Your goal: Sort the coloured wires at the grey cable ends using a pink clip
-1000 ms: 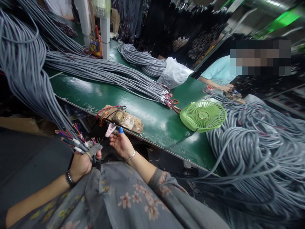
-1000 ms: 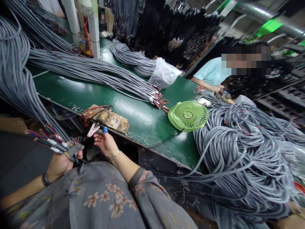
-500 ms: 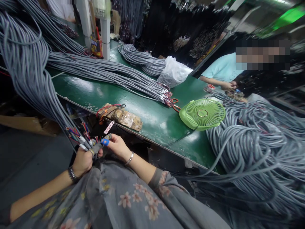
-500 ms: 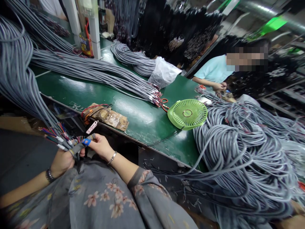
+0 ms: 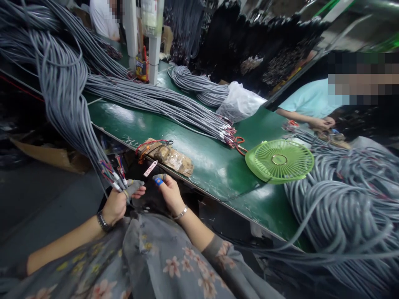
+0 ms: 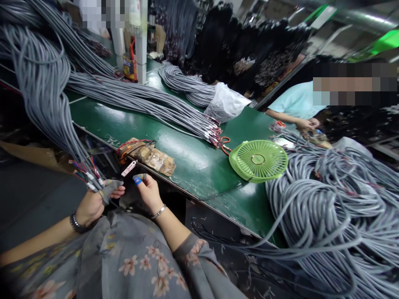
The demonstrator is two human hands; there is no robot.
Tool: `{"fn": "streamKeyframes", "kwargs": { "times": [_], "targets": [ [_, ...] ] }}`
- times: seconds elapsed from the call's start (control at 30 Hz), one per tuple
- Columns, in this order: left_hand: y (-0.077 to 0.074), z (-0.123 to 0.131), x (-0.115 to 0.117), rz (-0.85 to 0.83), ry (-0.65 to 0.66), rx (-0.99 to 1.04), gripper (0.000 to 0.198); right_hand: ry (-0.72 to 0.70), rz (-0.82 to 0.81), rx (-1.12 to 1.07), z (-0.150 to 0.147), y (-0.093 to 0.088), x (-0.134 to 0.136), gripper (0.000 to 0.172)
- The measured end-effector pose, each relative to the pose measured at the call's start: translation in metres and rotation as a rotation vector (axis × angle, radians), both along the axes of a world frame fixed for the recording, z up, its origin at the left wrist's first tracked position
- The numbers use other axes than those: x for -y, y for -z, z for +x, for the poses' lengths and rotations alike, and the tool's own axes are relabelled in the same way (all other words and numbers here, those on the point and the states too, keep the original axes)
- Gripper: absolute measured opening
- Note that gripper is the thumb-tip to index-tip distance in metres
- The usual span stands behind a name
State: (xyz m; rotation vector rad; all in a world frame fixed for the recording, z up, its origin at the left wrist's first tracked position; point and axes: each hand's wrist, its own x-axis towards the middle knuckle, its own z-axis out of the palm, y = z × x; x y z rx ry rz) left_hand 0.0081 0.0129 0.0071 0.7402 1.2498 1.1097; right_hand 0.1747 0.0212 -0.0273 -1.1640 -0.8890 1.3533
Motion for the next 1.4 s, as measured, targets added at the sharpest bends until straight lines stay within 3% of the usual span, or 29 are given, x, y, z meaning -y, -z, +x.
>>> {"fn": "streamKeyframes", "kwargs": {
  "times": [0.1, 0.3, 0.4, 0.53, 0.67, 0.8, 0.9, 1.1, 1.4],
  "targets": [
    [0.004, -0.002, 0.002, -0.002, 0.073, -0.044, 0.028, -0.047, 0.08, 0.095, 0.003, -0.003, 0.007, 0.026],
    [0.009, 0.001, 0.011, 0.084, 0.422, -0.049, 0.016, -0.292, 0.298, 0.304, 0.005, -0.018, 0.027, 0.026],
    [0.012, 0.005, 0.013, 0.156, 0.511, -0.037, 0.016, -0.279, 0.418, 0.38, 0.008, -0.022, 0.028, 0.028],
    [0.014, 0.005, 0.012, 0.21, 0.606, -0.015, 0.03, -0.257, 0.512, 0.409, 0.013, -0.019, 0.025, 0.026],
    [0.013, -0.005, 0.01, 0.214, 0.594, -0.052, 0.041, -0.211, 0.472, 0.419, 0.015, -0.011, 0.024, 0.028],
    [0.009, -0.018, 0.01, 0.208, 0.363, -0.08, 0.046, -0.156, 0.363, 0.383, 0.014, -0.006, 0.022, 0.036],
    [0.004, -0.021, 0.007, 0.185, 0.233, -0.114, 0.05, -0.199, 0.348, 0.371, 0.008, -0.004, 0.018, 0.038],
    [-0.01, -0.016, -0.002, 0.114, 0.398, -0.213, 0.05, -0.247, 0.157, 0.175, -0.01, -0.001, 0.014, 0.041],
    [-0.007, -0.017, 0.001, 0.02, 0.459, -0.338, 0.045, -0.207, -0.019, -0.069, -0.014, -0.015, 0.001, 0.051]
  ]
}}
